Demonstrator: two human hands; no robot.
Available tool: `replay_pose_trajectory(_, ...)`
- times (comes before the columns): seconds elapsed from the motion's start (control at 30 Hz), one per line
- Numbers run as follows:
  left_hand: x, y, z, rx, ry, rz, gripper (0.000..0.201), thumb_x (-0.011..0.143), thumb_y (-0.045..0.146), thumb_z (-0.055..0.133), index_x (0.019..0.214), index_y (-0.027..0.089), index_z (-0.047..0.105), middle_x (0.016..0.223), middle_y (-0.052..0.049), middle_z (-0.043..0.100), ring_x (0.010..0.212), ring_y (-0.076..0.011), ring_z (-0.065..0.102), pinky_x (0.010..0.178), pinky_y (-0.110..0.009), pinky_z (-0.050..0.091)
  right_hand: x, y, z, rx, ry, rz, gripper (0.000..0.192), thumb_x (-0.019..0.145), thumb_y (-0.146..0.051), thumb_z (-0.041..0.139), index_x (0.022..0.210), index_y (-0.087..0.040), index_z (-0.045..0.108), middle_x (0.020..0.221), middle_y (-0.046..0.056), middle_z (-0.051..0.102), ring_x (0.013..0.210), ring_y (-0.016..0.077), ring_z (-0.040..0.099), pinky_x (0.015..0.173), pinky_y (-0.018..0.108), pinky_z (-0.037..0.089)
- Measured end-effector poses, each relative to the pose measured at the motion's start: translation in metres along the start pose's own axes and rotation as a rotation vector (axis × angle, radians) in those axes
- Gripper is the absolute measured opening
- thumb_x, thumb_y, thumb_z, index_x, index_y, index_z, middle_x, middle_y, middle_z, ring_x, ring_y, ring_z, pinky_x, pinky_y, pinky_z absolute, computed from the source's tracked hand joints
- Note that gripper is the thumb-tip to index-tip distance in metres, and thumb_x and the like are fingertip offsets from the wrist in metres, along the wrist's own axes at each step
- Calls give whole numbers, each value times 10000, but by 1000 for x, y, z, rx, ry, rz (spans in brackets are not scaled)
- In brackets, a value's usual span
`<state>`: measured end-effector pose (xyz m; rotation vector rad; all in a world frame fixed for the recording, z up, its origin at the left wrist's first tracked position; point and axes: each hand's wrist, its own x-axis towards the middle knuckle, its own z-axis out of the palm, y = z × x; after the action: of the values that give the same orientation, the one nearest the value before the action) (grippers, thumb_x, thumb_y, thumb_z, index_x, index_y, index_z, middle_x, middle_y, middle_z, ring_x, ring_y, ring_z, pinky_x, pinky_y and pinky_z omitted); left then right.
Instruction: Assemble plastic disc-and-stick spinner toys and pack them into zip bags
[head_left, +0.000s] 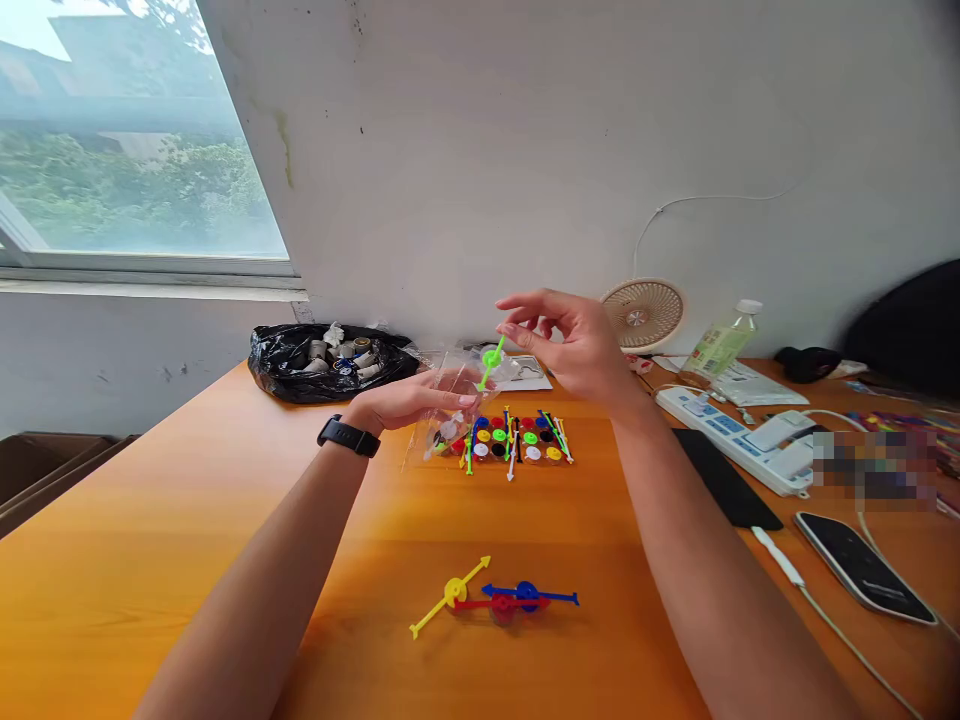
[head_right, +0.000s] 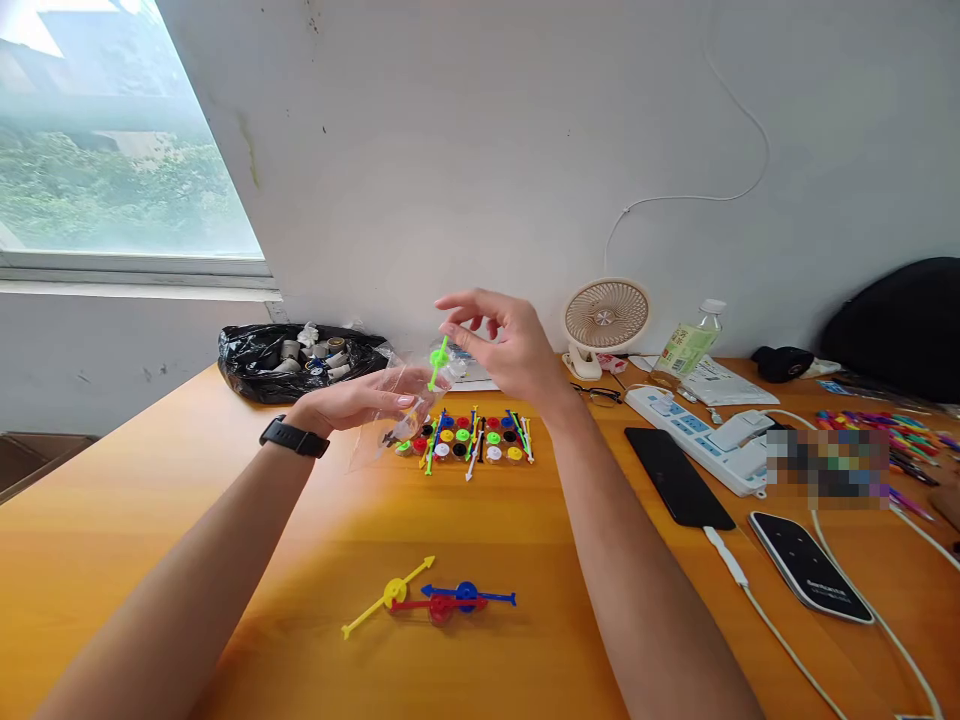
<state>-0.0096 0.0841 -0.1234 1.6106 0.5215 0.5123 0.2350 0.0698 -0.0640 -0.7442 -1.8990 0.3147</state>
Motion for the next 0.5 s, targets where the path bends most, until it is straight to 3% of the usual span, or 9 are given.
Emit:
replay_pose_trajectory(0.17, 0, 1, 0, 22, 40, -6, 507, 903, 424, 747, 1352, 222, 627, 968, -53, 649, 837, -200, 648, 780, -352, 518, -4, -5, 1, -78, -116, 10, 268, 982, -464, 663, 999, -233, 799, 916, 43, 758, 756, 170, 590, 651, 309, 414)
replay_pose_trajectory(0.33, 4, 1, 2, 71, 88, 20, 439, 906, 416, 762, 1275, 207, 650, 995, -54, 650, 861, -196, 652, 813, -354, 520, -7, -10, 1, -85, -320, 133, 313, 884, -469, 762, 1053, -206, 783, 880, 19, 727, 545, 92, 440, 533, 287, 339)
replay_pose_trajectory(0.5, 7, 2, 5, 123, 116, 26, 577, 917, 504, 743, 1411, 251, 585, 1136, -88, 686, 996, -234, 679, 893, -375, 516, -6, -9, -1, 14, -357, 164, 147, 888, -336, 707, 888, -196, 751, 778, 18, 687, 622, 128, 534, 568, 279, 399)
